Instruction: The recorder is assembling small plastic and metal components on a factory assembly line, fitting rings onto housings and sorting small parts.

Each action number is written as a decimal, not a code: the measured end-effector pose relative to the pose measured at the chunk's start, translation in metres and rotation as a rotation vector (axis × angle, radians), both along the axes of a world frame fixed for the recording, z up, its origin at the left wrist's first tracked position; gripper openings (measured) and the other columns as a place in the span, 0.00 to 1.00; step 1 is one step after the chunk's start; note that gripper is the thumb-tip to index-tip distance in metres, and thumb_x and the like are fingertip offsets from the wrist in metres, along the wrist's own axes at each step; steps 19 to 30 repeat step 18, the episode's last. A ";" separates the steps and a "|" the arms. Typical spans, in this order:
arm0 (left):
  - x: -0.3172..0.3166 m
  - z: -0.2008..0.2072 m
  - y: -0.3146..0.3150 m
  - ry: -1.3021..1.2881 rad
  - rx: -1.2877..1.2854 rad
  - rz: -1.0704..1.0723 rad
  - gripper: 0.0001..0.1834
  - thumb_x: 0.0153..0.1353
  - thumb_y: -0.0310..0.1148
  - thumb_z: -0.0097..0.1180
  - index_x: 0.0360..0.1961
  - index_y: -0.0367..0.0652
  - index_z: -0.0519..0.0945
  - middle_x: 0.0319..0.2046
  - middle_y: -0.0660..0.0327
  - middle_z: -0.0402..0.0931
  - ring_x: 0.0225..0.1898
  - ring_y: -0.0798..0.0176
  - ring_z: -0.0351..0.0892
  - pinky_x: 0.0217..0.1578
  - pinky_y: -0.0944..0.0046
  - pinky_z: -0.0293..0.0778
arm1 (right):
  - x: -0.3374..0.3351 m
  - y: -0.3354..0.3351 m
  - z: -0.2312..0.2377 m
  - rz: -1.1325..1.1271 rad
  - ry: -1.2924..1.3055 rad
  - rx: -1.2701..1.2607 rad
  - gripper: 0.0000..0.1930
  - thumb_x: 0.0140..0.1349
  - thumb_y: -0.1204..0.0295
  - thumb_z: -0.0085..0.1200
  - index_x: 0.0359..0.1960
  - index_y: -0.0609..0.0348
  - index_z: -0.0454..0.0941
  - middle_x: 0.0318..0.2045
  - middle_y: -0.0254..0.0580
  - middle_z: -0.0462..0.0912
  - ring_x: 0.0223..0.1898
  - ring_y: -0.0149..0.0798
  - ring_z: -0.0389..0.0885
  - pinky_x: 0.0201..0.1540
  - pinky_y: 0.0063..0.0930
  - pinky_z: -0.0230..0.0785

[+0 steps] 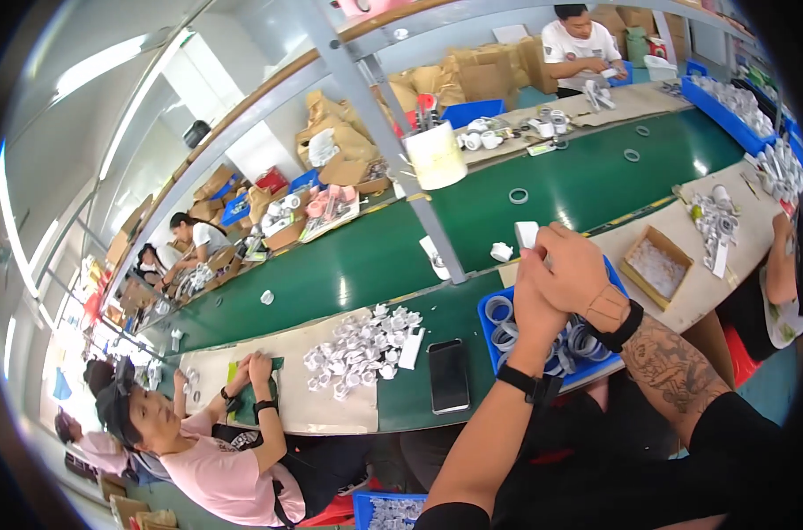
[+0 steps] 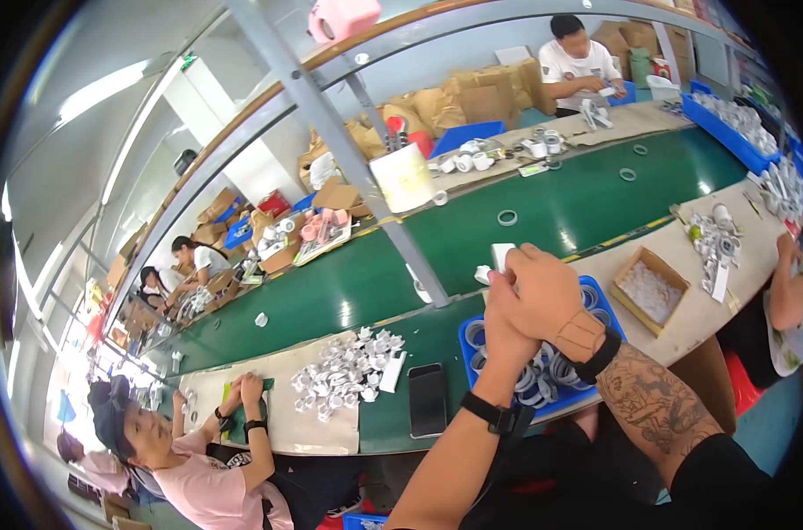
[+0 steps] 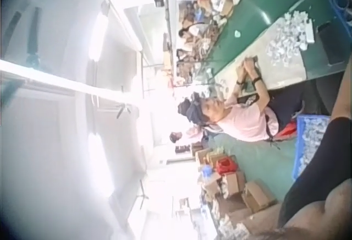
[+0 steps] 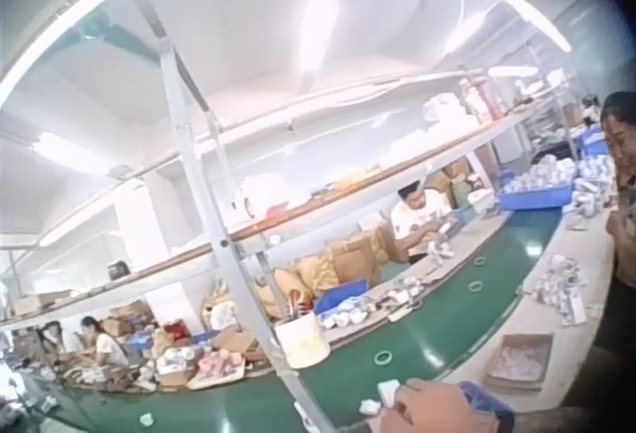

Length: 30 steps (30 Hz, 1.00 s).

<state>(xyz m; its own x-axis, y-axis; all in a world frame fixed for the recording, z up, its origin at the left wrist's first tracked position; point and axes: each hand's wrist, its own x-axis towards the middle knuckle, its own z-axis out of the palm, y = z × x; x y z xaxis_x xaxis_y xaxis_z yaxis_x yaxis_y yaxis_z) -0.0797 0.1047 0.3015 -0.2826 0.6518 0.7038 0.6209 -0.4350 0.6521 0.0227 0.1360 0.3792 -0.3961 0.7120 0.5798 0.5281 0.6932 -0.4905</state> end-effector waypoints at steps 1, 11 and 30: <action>-0.003 0.002 -0.002 -0.072 -0.160 -0.005 0.34 0.66 0.42 0.71 0.66 0.31 0.79 0.57 0.37 0.85 0.58 0.34 0.86 0.58 0.43 0.80 | -0.006 0.000 0.001 0.012 -0.002 0.005 0.15 0.69 0.58 0.64 0.37 0.57 0.79 0.35 0.49 0.81 0.39 0.60 0.84 0.40 0.53 0.76; -0.012 0.030 -0.009 0.050 -0.474 0.200 0.31 0.60 0.42 0.74 0.64 0.42 0.85 0.54 0.43 0.87 0.52 0.36 0.88 0.50 0.42 0.85 | -0.031 0.038 -0.018 0.115 -0.049 0.032 0.20 0.73 0.54 0.62 0.29 0.56 0.80 0.29 0.48 0.83 0.32 0.59 0.84 0.36 0.53 0.75; -0.016 0.029 -0.005 0.092 -0.465 0.219 0.21 0.62 0.40 0.73 0.53 0.42 0.87 0.53 0.44 0.87 0.55 0.36 0.88 0.54 0.42 0.83 | -0.037 0.037 -0.002 -0.047 -0.381 -0.013 0.25 0.69 0.44 0.60 0.41 0.57 0.90 0.39 0.52 0.92 0.38 0.61 0.91 0.43 0.56 0.83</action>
